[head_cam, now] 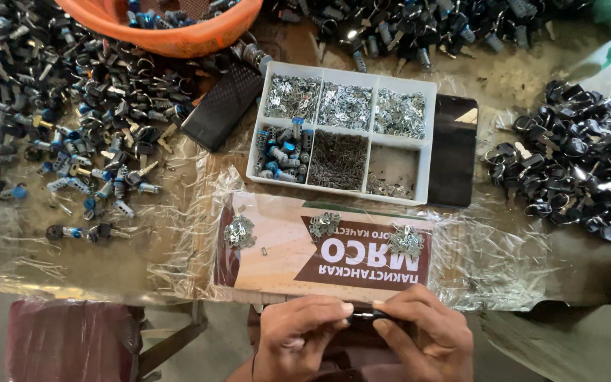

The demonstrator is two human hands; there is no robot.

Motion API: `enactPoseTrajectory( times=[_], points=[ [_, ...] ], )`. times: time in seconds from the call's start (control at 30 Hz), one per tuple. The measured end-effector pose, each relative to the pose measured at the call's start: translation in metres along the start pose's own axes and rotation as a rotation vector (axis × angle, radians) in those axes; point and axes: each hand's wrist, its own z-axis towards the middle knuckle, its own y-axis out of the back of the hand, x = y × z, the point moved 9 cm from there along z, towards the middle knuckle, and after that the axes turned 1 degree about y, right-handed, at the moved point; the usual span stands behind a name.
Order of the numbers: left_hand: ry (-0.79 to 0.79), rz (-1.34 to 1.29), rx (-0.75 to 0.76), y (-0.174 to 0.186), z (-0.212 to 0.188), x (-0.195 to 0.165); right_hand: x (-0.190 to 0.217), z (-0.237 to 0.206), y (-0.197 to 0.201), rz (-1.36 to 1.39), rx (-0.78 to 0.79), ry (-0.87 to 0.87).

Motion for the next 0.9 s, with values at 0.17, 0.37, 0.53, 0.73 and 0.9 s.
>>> enactPoseTrajectory(
  times=[0.17, 0.37, 0.53, 0.73, 0.9],
  points=[
    [0.190, -0.233, 0.008, 0.003, -0.010, 0.023, -0.005, -0.004, -0.005, -0.035, 0.051, 0.032],
    [0.354, -0.523, -0.142, 0.019, -0.018, 0.048, -0.012, -0.017, 0.036, 0.099, -0.218, 0.105],
    [0.315, -0.376, -0.085, 0.019, -0.013, 0.040, -0.036, -0.025, 0.026, 0.350, -0.174, 0.066],
    [0.336, -0.267, -0.083, 0.022, -0.013, 0.034, -0.047, -0.025, -0.006, 0.345, -0.119, -0.028],
    [0.218, -0.270, -0.051, 0.023, -0.011, 0.024, -0.041, -0.017, -0.013, 0.229, -0.137, -0.041]
  ],
)
